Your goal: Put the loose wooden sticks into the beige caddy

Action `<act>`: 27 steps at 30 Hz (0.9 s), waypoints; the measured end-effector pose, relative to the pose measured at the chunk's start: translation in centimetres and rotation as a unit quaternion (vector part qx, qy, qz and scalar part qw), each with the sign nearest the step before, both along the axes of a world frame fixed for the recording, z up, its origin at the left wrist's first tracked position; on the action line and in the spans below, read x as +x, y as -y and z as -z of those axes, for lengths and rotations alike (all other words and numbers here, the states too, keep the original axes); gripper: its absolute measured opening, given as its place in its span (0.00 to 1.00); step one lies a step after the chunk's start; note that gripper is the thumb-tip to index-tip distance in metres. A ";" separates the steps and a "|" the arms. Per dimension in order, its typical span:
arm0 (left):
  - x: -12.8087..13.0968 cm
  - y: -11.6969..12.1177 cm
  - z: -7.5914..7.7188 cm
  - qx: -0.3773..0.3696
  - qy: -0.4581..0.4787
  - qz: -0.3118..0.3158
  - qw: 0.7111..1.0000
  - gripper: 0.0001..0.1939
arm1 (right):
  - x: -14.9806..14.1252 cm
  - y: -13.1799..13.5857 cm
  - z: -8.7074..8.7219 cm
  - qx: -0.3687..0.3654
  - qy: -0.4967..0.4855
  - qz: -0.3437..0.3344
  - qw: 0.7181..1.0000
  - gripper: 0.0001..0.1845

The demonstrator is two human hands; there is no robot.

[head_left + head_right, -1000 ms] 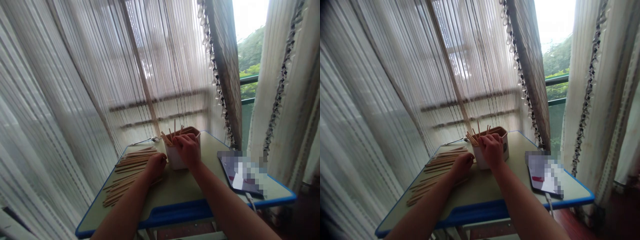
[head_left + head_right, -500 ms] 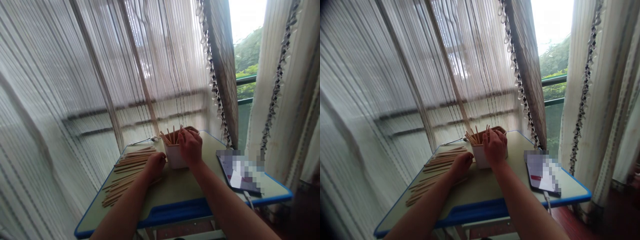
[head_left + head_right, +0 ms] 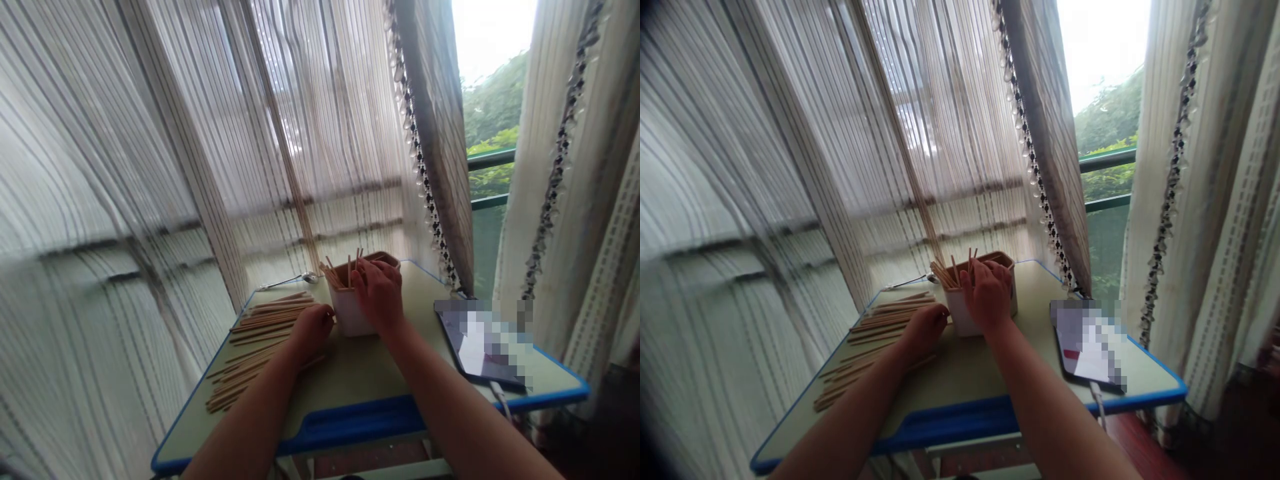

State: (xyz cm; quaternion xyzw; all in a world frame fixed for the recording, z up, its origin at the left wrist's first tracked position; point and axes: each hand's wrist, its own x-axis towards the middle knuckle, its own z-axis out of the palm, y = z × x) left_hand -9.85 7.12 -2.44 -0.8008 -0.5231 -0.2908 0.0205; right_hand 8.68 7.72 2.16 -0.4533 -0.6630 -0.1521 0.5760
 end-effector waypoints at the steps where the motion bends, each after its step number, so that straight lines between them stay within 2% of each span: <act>1: 0.0 0.0 0.0 -0.001 -0.001 -0.003 1.000 0.10 | 0.0 0.0 0.0 -0.001 -0.002 0.001 1.000 0.20; 7: 0.2 0.1 0.1 0.000 -0.001 0.001 1.000 0.10 | 0.3 0.0 0.1 -0.013 -0.007 0.012 1.000 0.19; 16: 0.2 0.2 0.0 -0.002 0.000 0.000 1.000 0.10 | 0.5 0.2 0.0 0.010 -0.028 0.014 0.999 0.18; 27: 0.3 0.2 -0.1 -0.008 -0.001 -0.012 1.000 0.10 | 0.7 0.3 0.0 0.044 -0.055 -0.015 0.997 0.12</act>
